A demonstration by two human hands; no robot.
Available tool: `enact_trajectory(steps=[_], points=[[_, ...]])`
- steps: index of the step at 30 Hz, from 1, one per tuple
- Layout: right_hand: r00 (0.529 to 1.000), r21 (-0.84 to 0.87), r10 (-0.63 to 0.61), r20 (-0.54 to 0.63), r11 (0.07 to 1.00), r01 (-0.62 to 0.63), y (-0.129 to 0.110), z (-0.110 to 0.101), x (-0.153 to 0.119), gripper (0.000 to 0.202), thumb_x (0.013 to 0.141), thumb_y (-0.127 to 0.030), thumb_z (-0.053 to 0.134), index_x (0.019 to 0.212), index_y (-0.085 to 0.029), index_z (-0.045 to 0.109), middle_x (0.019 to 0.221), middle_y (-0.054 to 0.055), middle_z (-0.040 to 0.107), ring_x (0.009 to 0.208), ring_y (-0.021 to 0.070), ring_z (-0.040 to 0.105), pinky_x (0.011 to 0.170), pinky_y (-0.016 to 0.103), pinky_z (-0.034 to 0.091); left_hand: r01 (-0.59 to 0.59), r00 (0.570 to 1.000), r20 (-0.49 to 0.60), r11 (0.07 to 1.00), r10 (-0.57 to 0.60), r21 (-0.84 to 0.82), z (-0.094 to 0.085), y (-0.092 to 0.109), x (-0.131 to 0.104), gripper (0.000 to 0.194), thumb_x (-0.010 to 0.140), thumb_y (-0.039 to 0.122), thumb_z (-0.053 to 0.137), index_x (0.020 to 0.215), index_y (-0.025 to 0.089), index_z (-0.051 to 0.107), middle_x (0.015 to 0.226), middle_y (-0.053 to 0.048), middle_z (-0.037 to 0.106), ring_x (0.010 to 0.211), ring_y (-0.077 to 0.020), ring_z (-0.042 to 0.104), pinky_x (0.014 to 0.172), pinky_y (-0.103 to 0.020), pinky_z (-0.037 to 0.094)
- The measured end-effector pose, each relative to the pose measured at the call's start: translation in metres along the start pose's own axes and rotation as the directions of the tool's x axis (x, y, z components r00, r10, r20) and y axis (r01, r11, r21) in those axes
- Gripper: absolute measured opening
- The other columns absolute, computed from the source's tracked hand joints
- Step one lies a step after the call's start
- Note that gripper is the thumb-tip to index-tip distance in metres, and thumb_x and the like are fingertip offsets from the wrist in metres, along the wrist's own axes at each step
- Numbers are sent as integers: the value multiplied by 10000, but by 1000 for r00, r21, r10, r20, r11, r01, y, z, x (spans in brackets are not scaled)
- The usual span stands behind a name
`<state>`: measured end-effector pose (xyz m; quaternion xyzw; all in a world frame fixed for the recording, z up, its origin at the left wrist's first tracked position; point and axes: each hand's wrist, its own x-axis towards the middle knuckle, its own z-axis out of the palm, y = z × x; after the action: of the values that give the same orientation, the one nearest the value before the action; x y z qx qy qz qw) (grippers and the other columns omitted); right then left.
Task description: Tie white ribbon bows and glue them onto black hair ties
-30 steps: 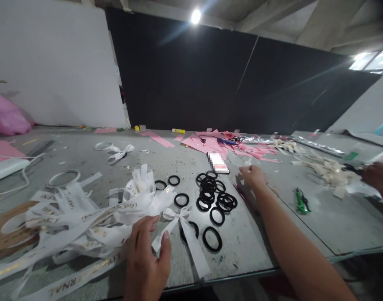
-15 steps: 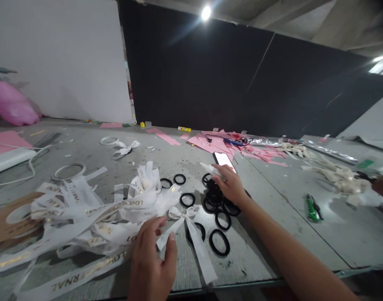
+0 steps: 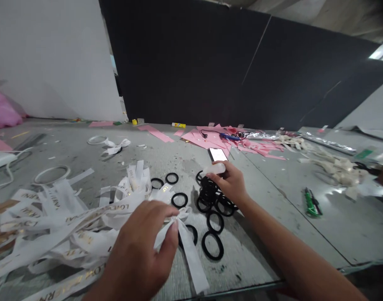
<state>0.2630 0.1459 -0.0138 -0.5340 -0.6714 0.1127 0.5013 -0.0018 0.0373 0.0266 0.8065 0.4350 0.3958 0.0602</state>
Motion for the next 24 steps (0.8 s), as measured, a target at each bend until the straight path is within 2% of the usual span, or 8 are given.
enact_trajectory(steps=[2, 4, 6, 11, 16, 19, 21, 24], points=[[998, 33, 55, 13, 998, -55, 1, 1, 0, 337, 738, -451, 731, 946, -201, 643, 675, -17, 590, 551, 142, 508, 549, 277, 412, 15, 985, 170, 992, -36, 124, 7, -10, 28, 184, 886, 235, 486, 991, 191, 631, 953, -74, 660, 899, -229, 620, 803, -367, 510], [998, 33, 68, 9, 997, -68, 4, 2, 0, 296, 718, -440, 731, 859, -204, 621, 611, -33, 554, 543, 140, 497, 534, 264, 398, 11, 920, 371, 954, -127, 299, 24, -23, 54, 240, 892, 238, 474, 1033, 164, 653, 1010, -111, 650, 939, -264, 614, 813, -403, 509], [998, 34, 62, -2, 998, -62, 6, 2, 0, 285, 704, -439, 723, 790, -204, 585, 596, -36, 539, 540, 136, 491, 525, 258, 390, 12, 848, 459, 875, -265, 484, 45, -38, 72, 231, 856, 173, 506, 1014, 153, 674, 1055, -138, 641, 943, -292, 617, 770, -409, 510], [999, 117, 31, -22, 993, -29, 12, 2, 1, 372, 692, -518, 725, 767, -211, 530, 607, -36, 513, 532, 128, 456, 505, 256, 375, 3, 858, 427, 836, -284, 549, 81, -65, 85, 245, 904, 165, 446, 1015, 157, 664, 1073, -140, 629, 983, -312, 601, 746, -408, 490], [996, 288, 84, 30, 954, -89, 18, 6, 0, 503, 682, -667, 704, 819, -221, 517, 573, -43, 502, 474, 128, 444, 440, 260, 360, -12, 901, 374, 850, -219, 527, 89, -74, 78, 241, 916, 133, 424, 997, 157, 649, 1045, -127, 619, 961, -313, 586, 732, -417, 464], [992, 363, 103, 70, 924, -122, 18, 7, -1, 477, 737, -658, 674, 829, -222, 502, 543, -53, 496, 434, 127, 460, 422, 262, 369, 0, 931, 320, 876, -176, 483, 92, -74, 77, 214, 927, 165, 450, 1019, 177, 642, 1083, -114, 607, 981, -295, 565, 767, -411, 447], [994, 379, 96, 59, 919, -111, 17, 7, -1, 450, 771, -638, 656, 834, -219, 503, 564, -49, 511, 442, 126, 484, 434, 263, 388, -7, 943, 302, 900, -140, 437, 94, -73, 78, 207, 935, 186, 465, 1050, 186, 637, 1114, -105, 603, 1005, -279, 549, 806, -403, 436], [996, 377, 88, 2, 923, -82, 16, 7, 1, 463, 774, -652, 645, 851, -218, 504, 617, -36, 545, 474, 128, 515, 458, 268, 411, -71, 935, 349, 929, -65, 364, 96, -71, 79, 205, 939, 193, 472, 1050, 202, 644, 1120, -82, 622, 1034, -268, 539, 843, -406, 420]])
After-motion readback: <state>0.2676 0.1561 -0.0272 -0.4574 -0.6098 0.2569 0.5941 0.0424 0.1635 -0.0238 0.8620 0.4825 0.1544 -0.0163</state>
